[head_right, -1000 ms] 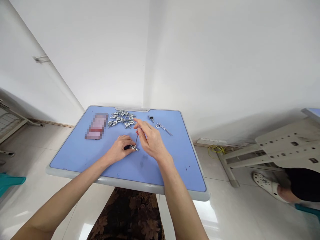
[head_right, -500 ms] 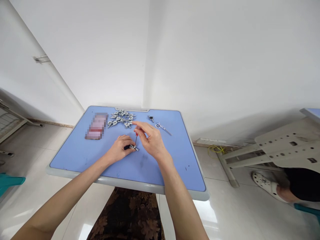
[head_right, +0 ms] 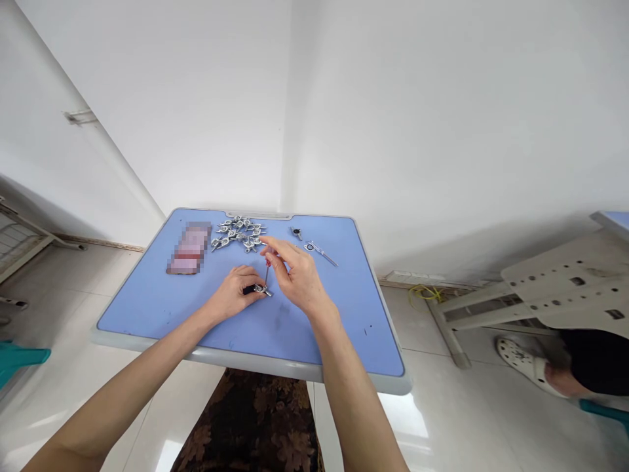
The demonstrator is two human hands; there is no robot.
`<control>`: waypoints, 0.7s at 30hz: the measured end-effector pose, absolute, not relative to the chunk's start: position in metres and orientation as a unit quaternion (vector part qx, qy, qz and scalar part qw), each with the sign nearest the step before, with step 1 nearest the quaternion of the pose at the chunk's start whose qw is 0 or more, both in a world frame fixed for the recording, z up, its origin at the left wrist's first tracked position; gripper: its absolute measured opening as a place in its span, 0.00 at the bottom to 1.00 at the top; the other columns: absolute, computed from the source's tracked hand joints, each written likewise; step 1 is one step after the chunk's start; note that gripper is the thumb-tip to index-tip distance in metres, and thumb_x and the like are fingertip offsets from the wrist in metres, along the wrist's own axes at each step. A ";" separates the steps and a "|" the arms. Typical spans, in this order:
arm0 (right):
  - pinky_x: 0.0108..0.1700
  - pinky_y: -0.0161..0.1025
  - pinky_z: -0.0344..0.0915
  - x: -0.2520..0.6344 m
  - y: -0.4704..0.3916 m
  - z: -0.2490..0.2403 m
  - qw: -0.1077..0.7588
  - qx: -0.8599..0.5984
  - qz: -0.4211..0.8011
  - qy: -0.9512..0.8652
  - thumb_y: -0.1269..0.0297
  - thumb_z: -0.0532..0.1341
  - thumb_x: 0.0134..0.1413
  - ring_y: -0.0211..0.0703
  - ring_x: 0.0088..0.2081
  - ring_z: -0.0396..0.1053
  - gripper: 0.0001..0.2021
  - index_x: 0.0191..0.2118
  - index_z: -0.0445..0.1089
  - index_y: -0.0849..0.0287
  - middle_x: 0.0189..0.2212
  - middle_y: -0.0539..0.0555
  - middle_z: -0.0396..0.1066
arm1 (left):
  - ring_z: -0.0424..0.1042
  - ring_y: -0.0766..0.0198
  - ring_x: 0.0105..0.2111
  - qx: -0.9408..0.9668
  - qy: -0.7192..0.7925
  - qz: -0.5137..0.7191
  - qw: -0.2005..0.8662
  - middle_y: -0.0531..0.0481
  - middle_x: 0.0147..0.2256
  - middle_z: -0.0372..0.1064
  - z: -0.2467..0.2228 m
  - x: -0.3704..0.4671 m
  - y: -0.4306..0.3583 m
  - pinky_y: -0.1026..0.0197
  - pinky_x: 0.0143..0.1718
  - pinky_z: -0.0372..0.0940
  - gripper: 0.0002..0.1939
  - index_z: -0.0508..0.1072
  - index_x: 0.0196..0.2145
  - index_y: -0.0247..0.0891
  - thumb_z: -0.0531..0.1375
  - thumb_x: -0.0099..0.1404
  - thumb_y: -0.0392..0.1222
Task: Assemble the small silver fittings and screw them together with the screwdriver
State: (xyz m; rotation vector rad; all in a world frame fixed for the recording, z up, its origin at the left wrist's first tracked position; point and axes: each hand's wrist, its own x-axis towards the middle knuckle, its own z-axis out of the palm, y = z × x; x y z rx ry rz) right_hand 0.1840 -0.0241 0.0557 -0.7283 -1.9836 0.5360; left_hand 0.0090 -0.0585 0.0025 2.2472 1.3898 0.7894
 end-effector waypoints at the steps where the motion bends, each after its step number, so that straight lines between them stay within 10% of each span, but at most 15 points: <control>1: 0.39 0.40 0.71 0.183 -0.024 0.056 0.474 -0.302 0.228 -0.795 0.68 0.53 0.63 0.39 0.33 0.71 0.13 0.50 0.68 0.52 0.35 0.51 0.74 | 0.68 0.58 0.39 0.801 0.494 0.281 0.190 0.50 0.35 0.73 0.002 0.009 -0.059 0.54 0.44 0.58 0.03 0.77 0.35 0.40 0.63 0.62 0.38; 6: 0.33 0.38 0.69 0.176 -0.021 0.052 0.505 -0.357 0.211 -0.757 0.63 0.61 0.58 0.38 0.26 0.68 0.04 0.38 0.70 0.55 0.27 0.49 0.68 | 0.68 0.57 0.39 0.802 0.492 0.282 0.185 0.49 0.35 0.73 0.000 0.009 -0.058 0.54 0.43 0.58 0.03 0.77 0.35 0.40 0.63 0.62 0.39; 17: 0.40 0.42 0.70 0.183 -0.018 0.050 0.441 -0.319 0.197 -0.815 0.66 0.49 0.65 0.40 0.35 0.70 0.17 0.57 0.61 0.52 0.41 0.55 0.71 | 0.69 0.58 0.39 0.797 0.499 0.279 0.195 0.50 0.34 0.72 0.002 0.009 -0.057 0.54 0.44 0.58 0.03 0.76 0.35 0.39 0.64 0.61 0.38; 21: 0.36 0.38 0.71 0.183 -0.018 0.049 0.460 -0.317 0.229 -0.797 0.67 0.51 0.65 0.39 0.32 0.71 0.17 0.57 0.63 0.53 0.32 0.52 0.70 | 0.69 0.58 0.39 0.785 0.513 0.280 0.204 0.50 0.34 0.71 0.003 0.010 -0.058 0.54 0.44 0.58 0.04 0.75 0.36 0.38 0.64 0.60 0.37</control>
